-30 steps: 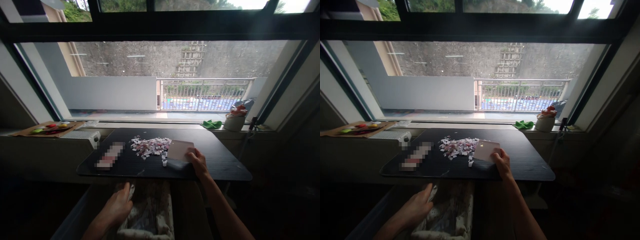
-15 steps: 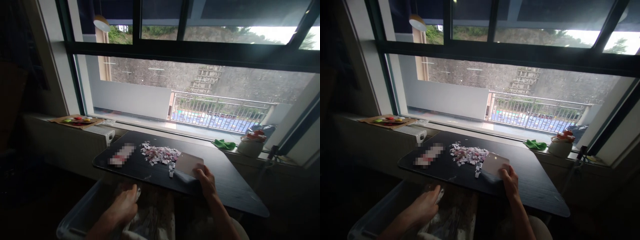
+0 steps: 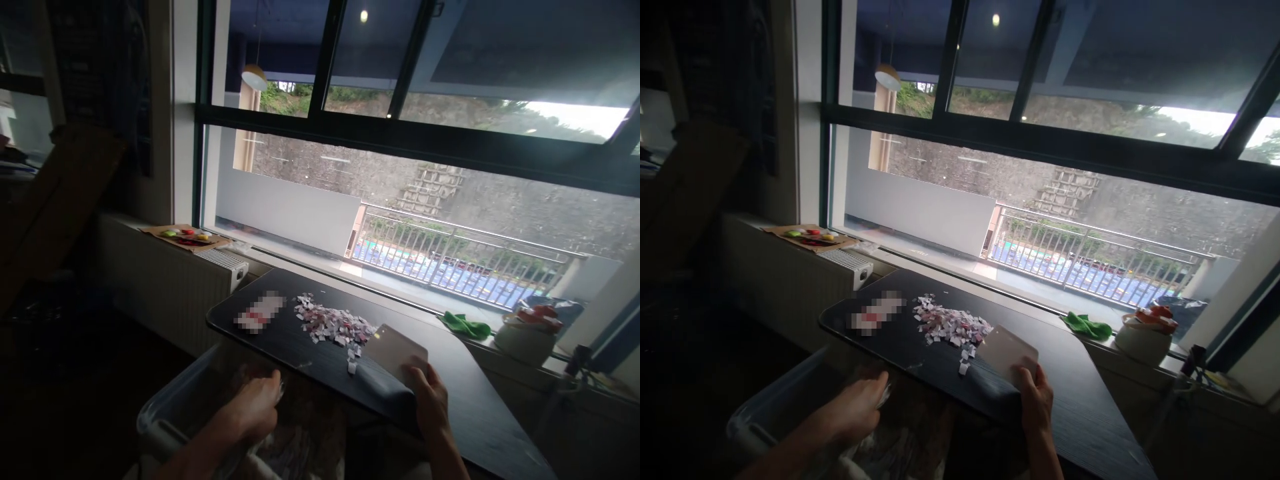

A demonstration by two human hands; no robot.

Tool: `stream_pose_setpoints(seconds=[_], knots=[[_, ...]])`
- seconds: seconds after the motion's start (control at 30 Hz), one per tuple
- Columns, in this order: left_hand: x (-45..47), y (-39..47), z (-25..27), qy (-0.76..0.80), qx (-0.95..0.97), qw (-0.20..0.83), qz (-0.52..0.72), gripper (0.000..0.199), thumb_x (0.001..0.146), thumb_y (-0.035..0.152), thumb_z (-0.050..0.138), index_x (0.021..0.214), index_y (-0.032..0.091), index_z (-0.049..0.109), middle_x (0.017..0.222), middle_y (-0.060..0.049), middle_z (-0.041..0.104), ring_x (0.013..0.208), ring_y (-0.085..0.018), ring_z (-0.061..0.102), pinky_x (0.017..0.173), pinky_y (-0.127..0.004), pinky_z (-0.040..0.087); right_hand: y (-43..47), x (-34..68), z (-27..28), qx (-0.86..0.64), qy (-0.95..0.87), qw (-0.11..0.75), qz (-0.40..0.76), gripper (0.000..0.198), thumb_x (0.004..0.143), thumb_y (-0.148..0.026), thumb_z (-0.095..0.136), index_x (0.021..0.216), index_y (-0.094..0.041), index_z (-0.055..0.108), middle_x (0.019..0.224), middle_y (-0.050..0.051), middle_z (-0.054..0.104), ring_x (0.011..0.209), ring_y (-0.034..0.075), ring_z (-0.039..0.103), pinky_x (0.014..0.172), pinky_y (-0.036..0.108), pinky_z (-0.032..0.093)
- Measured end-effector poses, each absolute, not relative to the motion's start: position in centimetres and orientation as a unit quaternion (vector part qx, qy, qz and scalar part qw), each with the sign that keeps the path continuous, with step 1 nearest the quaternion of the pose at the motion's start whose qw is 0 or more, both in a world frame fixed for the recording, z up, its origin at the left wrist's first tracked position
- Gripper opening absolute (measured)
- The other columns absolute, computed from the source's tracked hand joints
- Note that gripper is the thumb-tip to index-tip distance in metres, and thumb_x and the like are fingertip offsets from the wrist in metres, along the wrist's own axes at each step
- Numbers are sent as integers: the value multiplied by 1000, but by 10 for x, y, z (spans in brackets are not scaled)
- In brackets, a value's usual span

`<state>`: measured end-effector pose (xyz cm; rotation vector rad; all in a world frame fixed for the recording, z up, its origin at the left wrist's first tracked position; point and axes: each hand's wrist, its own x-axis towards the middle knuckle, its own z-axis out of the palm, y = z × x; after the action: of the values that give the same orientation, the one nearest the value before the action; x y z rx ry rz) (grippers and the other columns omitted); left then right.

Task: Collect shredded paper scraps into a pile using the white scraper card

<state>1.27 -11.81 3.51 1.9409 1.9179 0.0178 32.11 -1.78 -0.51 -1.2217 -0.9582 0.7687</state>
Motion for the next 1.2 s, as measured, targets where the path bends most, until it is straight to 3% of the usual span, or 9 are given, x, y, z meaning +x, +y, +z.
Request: stream_pose_setpoints(seconds=[0.27, 0.7, 0.8, 0.9, 1.2], knots=[[11, -106, 27, 692, 687, 222, 14, 48, 60, 1, 47, 108, 5, 52, 103, -20, 63, 100, -30, 58, 80, -34, 46, -21, 319, 2, -535, -429, 633, 360, 34, 61, -35, 65, 89, -17, 61, 70, -1, 66, 63, 17, 59, 57, 27, 48], [14, -124, 35, 649, 708, 279, 18, 37, 61, 9, 44, 97, 14, 52, 101, -14, 63, 93, -23, 60, 72, -26, 44, -24, 318, -4, -536, -460, 618, 346, 33, 63, -34, 62, 91, -17, 62, 70, -1, 67, 63, 17, 60, 57, 26, 47], [30, -132, 35, 645, 711, 280, 19, 40, 62, 10, 43, 101, 11, 51, 102, -16, 63, 93, -24, 60, 73, -27, 45, -25, 316, -2, -532, -441, 634, 348, 31, 63, -32, 62, 91, -18, 62, 70, -2, 66, 64, 16, 59, 59, 26, 47], [45, -134, 28, 640, 718, 274, 13, 49, 64, 11, 43, 113, 6, 47, 111, -19, 59, 104, -27, 55, 85, -30, 42, -27, 314, 3, -523, -426, 638, 372, 32, 61, -31, 62, 89, -16, 62, 71, -1, 66, 63, 16, 58, 58, 26, 46], [56, -137, 29, 633, 722, 279, -5, 46, 65, 16, 43, 110, 11, 47, 106, -16, 61, 100, -26, 56, 82, -31, 42, -30, 316, 5, -537, -465, 610, 351, 27, 61, -29, 61, 85, -18, 63, 67, -2, 63, 61, 15, 54, 56, 25, 42]])
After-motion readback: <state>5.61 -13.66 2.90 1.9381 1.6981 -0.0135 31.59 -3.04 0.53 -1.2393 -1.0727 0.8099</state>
